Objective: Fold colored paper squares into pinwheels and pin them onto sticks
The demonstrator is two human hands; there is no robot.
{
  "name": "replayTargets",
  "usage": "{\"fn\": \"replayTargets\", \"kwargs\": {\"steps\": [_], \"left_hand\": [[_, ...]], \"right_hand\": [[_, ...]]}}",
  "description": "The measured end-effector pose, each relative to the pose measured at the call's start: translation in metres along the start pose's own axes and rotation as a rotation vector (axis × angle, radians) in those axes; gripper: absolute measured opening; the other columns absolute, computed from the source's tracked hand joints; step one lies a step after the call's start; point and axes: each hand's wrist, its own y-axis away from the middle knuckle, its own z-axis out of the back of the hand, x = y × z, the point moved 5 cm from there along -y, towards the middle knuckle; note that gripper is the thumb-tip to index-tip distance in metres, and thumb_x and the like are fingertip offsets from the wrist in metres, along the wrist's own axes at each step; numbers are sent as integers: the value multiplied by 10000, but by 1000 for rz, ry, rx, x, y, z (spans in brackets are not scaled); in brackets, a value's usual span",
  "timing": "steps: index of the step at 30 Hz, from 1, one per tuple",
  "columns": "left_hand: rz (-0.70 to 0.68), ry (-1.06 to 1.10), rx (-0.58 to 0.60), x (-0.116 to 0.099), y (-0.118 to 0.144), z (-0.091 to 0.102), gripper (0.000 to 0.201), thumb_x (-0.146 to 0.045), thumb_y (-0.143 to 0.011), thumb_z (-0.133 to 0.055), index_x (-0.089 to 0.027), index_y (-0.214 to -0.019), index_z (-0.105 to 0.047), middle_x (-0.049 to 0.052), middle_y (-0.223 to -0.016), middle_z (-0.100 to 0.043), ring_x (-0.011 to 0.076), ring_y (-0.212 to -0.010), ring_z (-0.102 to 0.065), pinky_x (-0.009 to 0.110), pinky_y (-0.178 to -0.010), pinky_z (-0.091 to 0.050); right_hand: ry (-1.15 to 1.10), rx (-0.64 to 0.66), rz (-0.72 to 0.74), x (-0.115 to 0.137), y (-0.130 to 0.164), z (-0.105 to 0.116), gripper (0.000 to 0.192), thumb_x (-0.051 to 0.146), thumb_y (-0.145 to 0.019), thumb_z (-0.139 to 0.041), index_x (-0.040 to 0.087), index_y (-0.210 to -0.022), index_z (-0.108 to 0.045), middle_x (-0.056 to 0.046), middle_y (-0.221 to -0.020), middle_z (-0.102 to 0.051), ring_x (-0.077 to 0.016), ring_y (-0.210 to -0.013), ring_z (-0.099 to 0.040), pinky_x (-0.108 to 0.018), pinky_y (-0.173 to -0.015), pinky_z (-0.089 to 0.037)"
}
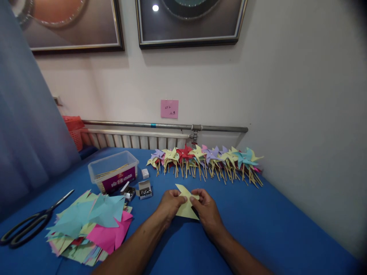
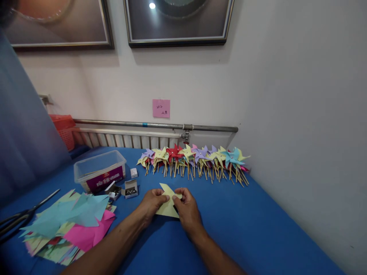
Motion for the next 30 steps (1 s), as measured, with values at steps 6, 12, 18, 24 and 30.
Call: {"fn": "replayTargets", "kwargs": {"steps": [6,12,18,24,30], "left_hand": [[-6,-6,-12,2,-1,0,161,-217,-581,-718,-143,-616,-579,4,-509,-592,100,-426,-479,225,-458,-357],[1,-8,-25,0,1,0,181,-227,-587,-740,-142,-612,-582,7,-510,-596,102,-426,-481,228,-460,-353],[3,-15,-19,-1,1,1,196,-238,-585,-758,-138,-608,-590,5,-511,-594,98,-428,-486,223,-457,-346],[2,-14,-11,2,-1,1,202,-249,-576,-756,-142,-621,-591,11,-522,-608,108,-433,-498,231,-468,-365],[37,-8,8,-1,2,0,160,-216,-579,-725,-148,-625,-589,10,-516,-611,114,-436,-505,235,-477,-381]], "right_hand": [[5,-2,6,1,1,0,337,380,-694,-682,214,-960,-558,46,-643,-600,-148,-550,-561,-257,-532,-432],[18,3,-7,4,2,-2,384,373,-683,-676,209,-1003,-542,44,-653,-603,-152,-542,-567,-265,-530,-440],[42,17,0,4,1,-2,391,360,-686,-666,204,-1024,-546,54,-648,-579,-137,-531,-546,-251,-515,-423],[48,45,5,1,0,-3,373,352,-699,-669,213,-1027,-557,44,-655,-593,-140,-543,-546,-251,-519,-418],[7,89,-15,7,3,-5,374,328,-682,-677,211,-1017,-557,45,-655,-609,-134,-547,-540,-249,-526,-418]]}}
